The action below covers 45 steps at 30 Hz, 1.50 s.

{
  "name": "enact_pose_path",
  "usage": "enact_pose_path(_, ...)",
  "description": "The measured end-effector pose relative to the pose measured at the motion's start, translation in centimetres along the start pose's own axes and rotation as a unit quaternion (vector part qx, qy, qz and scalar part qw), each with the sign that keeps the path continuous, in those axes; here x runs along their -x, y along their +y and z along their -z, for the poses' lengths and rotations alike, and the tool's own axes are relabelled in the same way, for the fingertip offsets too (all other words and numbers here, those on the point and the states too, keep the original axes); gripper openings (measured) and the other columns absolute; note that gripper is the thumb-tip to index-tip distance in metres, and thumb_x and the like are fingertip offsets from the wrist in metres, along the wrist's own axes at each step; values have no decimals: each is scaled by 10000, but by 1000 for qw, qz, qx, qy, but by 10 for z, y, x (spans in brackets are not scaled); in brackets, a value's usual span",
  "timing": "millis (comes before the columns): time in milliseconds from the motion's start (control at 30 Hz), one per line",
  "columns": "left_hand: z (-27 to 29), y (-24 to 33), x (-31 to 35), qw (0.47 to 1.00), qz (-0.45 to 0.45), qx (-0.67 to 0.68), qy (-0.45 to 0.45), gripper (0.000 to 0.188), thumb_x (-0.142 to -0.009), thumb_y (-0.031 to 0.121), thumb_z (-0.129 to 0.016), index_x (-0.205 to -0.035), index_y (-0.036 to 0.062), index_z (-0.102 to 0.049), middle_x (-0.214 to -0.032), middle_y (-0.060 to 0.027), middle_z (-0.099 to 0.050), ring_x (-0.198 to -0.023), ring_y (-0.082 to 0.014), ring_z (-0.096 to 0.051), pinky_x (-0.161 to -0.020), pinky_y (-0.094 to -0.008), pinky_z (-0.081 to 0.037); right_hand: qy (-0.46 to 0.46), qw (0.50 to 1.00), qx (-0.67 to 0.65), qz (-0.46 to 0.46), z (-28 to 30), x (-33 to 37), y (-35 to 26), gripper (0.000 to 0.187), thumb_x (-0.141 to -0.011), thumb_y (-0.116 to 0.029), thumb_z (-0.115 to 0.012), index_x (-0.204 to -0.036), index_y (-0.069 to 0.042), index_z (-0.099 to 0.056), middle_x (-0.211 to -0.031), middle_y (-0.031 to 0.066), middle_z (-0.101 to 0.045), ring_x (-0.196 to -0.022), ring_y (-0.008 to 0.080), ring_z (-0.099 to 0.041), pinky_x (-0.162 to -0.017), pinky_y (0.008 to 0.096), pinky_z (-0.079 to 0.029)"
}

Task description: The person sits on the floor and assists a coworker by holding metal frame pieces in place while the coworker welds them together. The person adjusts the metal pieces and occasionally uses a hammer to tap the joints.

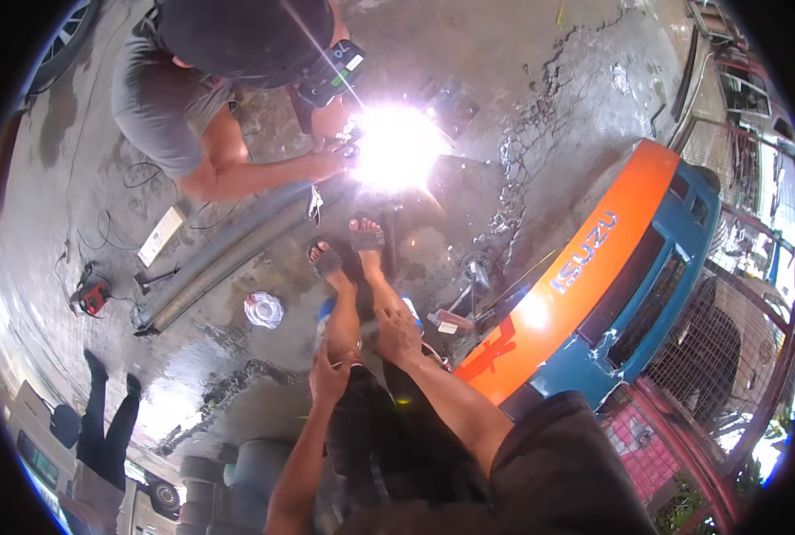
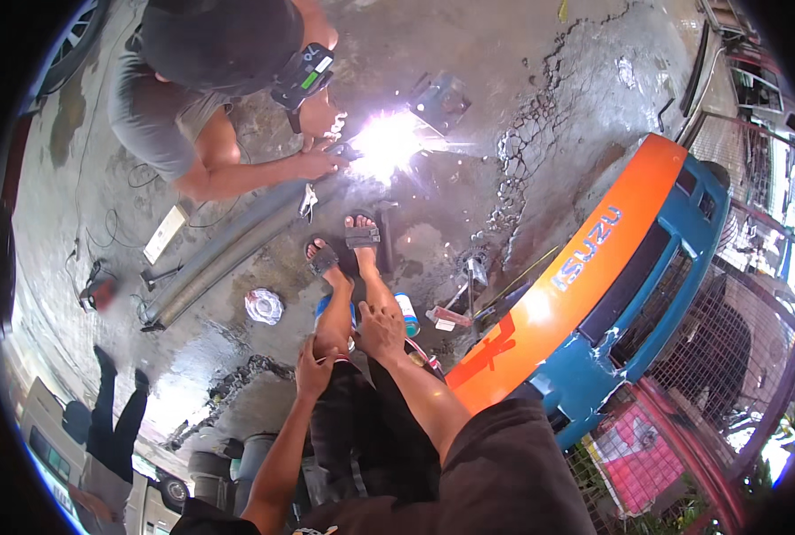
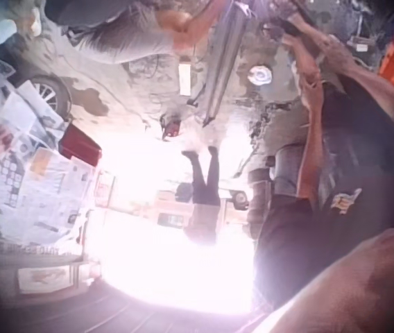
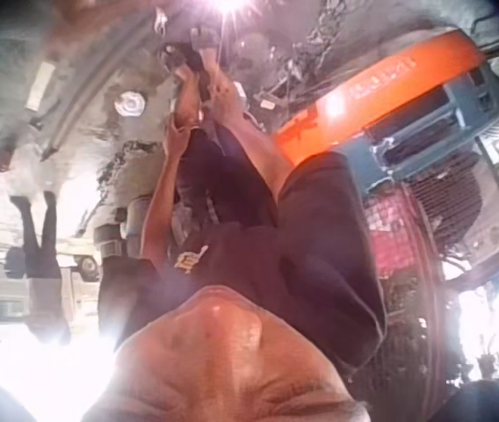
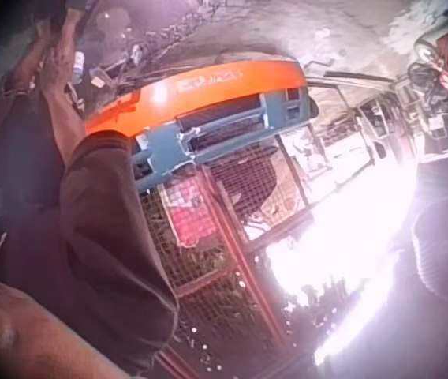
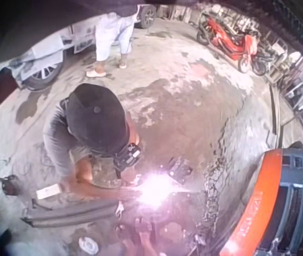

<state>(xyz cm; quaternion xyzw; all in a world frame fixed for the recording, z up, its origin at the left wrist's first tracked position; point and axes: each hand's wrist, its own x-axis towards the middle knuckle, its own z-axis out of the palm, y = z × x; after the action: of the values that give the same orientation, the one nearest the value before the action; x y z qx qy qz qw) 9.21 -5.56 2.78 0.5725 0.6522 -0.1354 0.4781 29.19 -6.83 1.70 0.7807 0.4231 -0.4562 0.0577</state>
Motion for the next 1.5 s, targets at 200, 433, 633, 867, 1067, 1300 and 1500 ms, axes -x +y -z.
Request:
enact_pose_path(200,23,-29,-6,986,42,156,-41,606,-908,460,-697,-1316,18,-624,-1218,-239,-683,-1161,-376,-652,-987,-441,-495,-18,999,-28,29,51,-2,1,603,-837,-443,-738,-1276,-51,-608,-1281,250,-625,-1184,424,-607,-995,518,-482)
enact_pose_path(433,14,-55,8,984,83,156,-12,475,-924,357,-713,-1246,11,-672,-1089,-182,-750,-1025,-289,-723,-910,-369,-542,106,987,-106,59,101,14,30,407,-888,-380,-724,-1129,-60,-648,-1049,149,-712,-959,371,-691,-833,481,-534)
enact_pose_path(633,-43,-49,15,982,68,177,25,481,-936,372,-705,-1229,-8,-680,-1081,-179,-751,-1002,-253,-720,-899,-352,-535,68,996,-32,37,107,14,110,442,-905,-415,-710,-1177,-72,-645,-1126,137,-718,-1033,357,-682,-894,501,-506)
enact_pose_path(867,-60,50,28,964,111,225,86,507,-945,361,-699,-1255,-37,-645,-1102,-202,-727,-991,-295,-720,-849,-383,-554,0,993,-103,64,138,-36,200,450,-908,-415,-708,-1171,-53,-662,-1103,144,-727,-1036,368,-686,-874,466,-536)
enact_pose_path(1067,-122,139,33,933,73,290,202,413,-963,283,-686,-1246,-17,-650,-898,-144,-728,-812,-170,-681,-750,-334,-524,-30,985,-119,120,203,-95,274,456,-897,-396,-710,-1170,-34,-664,-1054,185,-722,-1008,398,-682,-878,484,-534)
enact_pose_path(1300,-155,250,69,957,-90,118,248,307,-876,127,-725,-1143,-9,-658,-1153,-210,-676,-1107,-421,-636,-964,-445,-497,-36,994,31,97,253,-104,384,405,-906,-395,-709,-1073,-27,-683,-993,192,-737,-943,365,-720,-801,446,-563)
enact_pose_path(1500,-185,254,96,938,63,253,227,315,-901,207,-709,-1113,-24,-675,-1120,-233,-679,-1066,-430,-645,-913,-461,-509,-97,994,-4,45,234,-70,431,393,-896,-399,-721,-1011,-23,-709,-915,192,-734,-906,381,-712,-791,470,-552)
